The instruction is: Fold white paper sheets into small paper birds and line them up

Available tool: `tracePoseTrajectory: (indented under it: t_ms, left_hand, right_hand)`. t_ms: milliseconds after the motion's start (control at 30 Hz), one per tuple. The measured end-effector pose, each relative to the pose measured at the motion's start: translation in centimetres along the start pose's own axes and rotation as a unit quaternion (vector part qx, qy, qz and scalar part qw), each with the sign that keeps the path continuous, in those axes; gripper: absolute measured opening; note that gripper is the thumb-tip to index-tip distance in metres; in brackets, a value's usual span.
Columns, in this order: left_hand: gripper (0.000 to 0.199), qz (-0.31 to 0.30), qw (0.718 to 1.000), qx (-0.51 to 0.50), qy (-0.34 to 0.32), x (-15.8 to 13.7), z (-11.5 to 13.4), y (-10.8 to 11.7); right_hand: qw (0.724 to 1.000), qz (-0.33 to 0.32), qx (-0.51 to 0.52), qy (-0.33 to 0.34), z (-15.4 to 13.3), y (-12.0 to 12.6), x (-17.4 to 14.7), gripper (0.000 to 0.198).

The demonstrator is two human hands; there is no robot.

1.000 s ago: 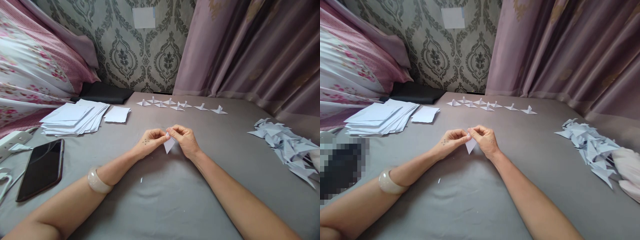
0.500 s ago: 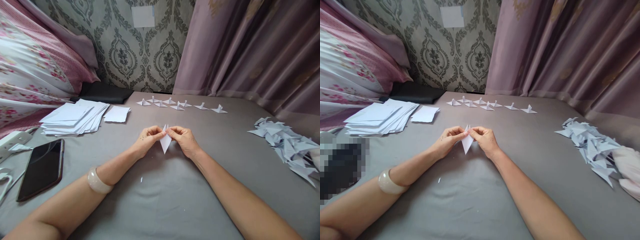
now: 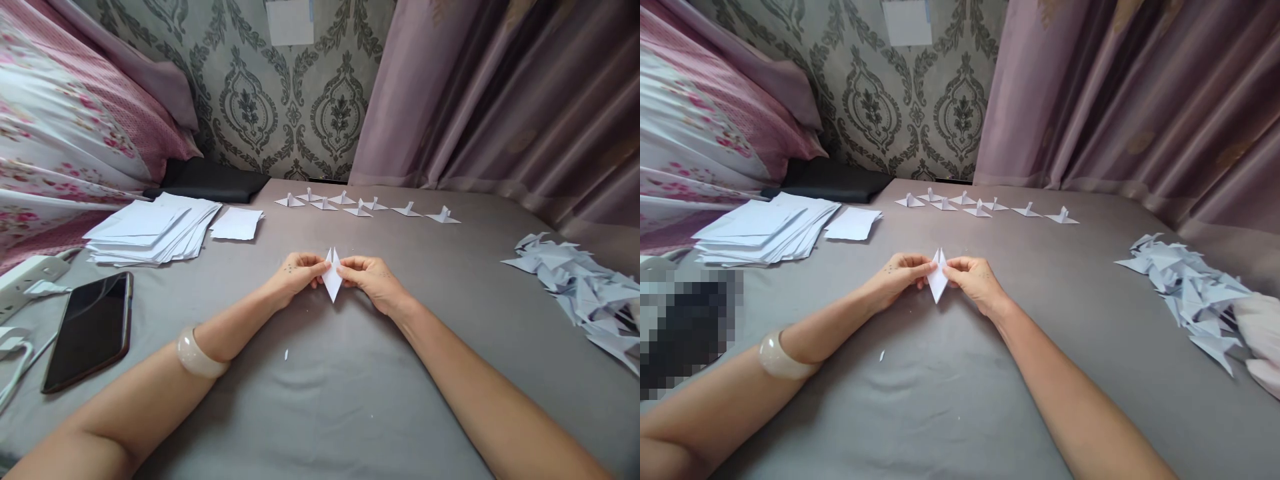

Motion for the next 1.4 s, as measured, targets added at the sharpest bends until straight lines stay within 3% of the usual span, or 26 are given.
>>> tracePoseTrajectory:
  t_ms: [100, 233, 467, 633, 867, 1067, 1400]
  left_hand:
    - [0.025, -0.017, 0.999, 0.037, 0.017, 0.3, -0.6, 0.4]
    - [0.028, -0.005, 0.993, 0.116, -0.037, 0.5, -1.0, 0.5]
    - [0.009, 0.057, 0.938, 0.314, -0.133, -0.6, 0.4, -0.3]
    - [0.016, 0.060, 0.907, 0.382, -0.167, -0.6, 0.3, -0.4]
    - [0.031, -0.057, 0.878, 0.423, -0.218, -0.8, 0.7, -0.2]
    - [0.029, -0.093, 0.893, 0.399, -0.186, -0.7, 1.5, 0.6]
    - [0.023, -0.090, 0.901, 0.388, -0.170, 0.0, 1.1, 1.1]
  right_hand:
    - [0.999, 0.014, -0.041, -0.028, 0.1, 0.3, 0.0, 0.018]
    - [0.987, 0.060, -0.149, 0.002, 0.5, 0.5, 0.0, 0.022]
    - [0.911, 0.087, -0.384, 0.122, 0.0, -0.4, -0.7, 0.004]
    - [0.870, 0.091, -0.460, 0.149, 0.1, -0.6, -1.0, 0.008]
    - [0.837, -0.033, -0.518, 0.172, -0.5, 0.0, -1.4, 0.027]
    - [0.853, -0.097, -0.487, 0.164, -1.1, 1.2, -1.2, 0.024]
    - [0.864, -0.095, -0.468, 0.162, -1.4, 1.3, -0.9, 0.016]
Point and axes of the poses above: each hand's wrist, its own x-axis towards the middle knuckle, its own y-axis out of the back of the hand, z = x × y, the point moved 3 cm from there along x, towards the middle knuckle, and after that the axes turned 3 degrees about x, right-handed, at the moved point
